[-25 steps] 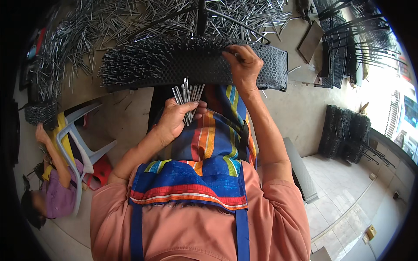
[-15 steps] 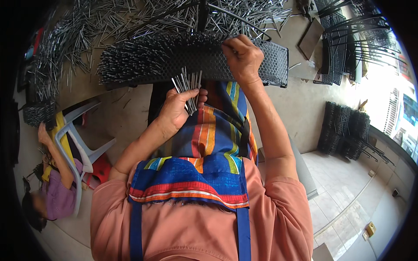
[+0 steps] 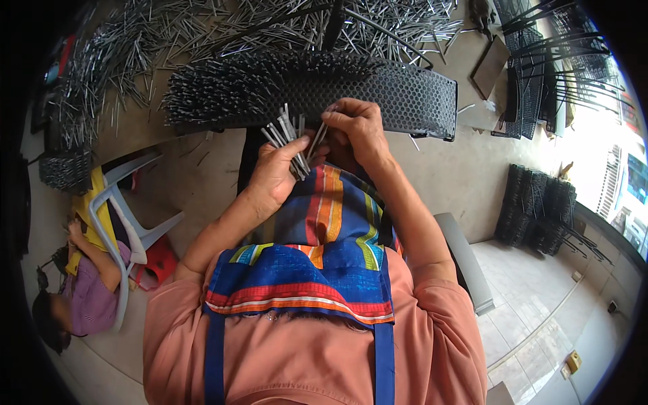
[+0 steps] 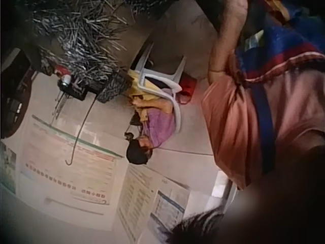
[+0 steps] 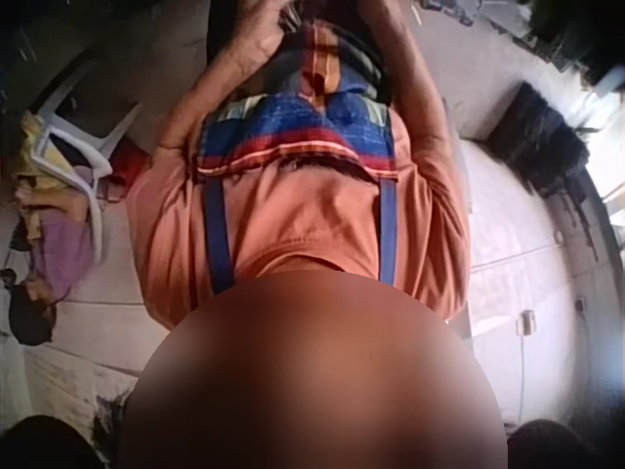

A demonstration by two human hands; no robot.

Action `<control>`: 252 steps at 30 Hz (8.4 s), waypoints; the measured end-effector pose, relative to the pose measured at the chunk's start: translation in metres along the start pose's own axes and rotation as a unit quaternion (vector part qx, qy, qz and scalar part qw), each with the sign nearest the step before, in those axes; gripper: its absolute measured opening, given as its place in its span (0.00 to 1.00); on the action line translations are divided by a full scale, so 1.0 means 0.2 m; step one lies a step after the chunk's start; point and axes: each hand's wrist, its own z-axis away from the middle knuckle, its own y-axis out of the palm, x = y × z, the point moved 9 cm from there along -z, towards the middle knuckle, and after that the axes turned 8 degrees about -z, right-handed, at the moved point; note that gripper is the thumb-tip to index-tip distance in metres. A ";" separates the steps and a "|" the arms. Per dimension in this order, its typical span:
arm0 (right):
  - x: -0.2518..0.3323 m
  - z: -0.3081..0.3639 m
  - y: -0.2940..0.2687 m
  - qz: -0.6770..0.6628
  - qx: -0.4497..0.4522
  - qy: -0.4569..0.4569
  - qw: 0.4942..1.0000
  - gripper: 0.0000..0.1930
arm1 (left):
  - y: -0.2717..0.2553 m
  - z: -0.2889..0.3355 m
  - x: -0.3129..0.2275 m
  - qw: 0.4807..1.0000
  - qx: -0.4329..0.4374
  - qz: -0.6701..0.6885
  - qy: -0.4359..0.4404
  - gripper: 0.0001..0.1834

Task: Assembling decorative wire branches by threading individual metal wires into a perforated mesh base.

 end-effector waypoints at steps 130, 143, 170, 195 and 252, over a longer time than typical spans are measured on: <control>0.36 -0.12 0.23 0.233 -0.093 -0.440 0.862 0.07 | -0.13 0.02 0.02 0.999 -0.026 -0.026 -0.025 0.10; 0.40 -0.09 0.35 0.333 -0.084 -0.453 0.822 0.06 | -0.12 0.01 0.04 0.999 -0.010 -0.017 -0.036 0.11; 0.01 0.00 0.15 0.086 0.061 0.055 0.993 0.05 | 0.07 0.01 0.03 0.993 0.116 -0.030 -0.015 0.12; 0.45 -0.01 0.07 0.256 -0.117 -0.480 0.831 0.06 | 0.00 0.02 0.23 0.987 0.045 -0.010 -0.156 0.11; 0.43 0.01 -0.14 0.171 -0.171 -0.415 0.877 0.05 | 0.05 0.00 0.10 0.997 -0.013 -0.070 -0.033 0.09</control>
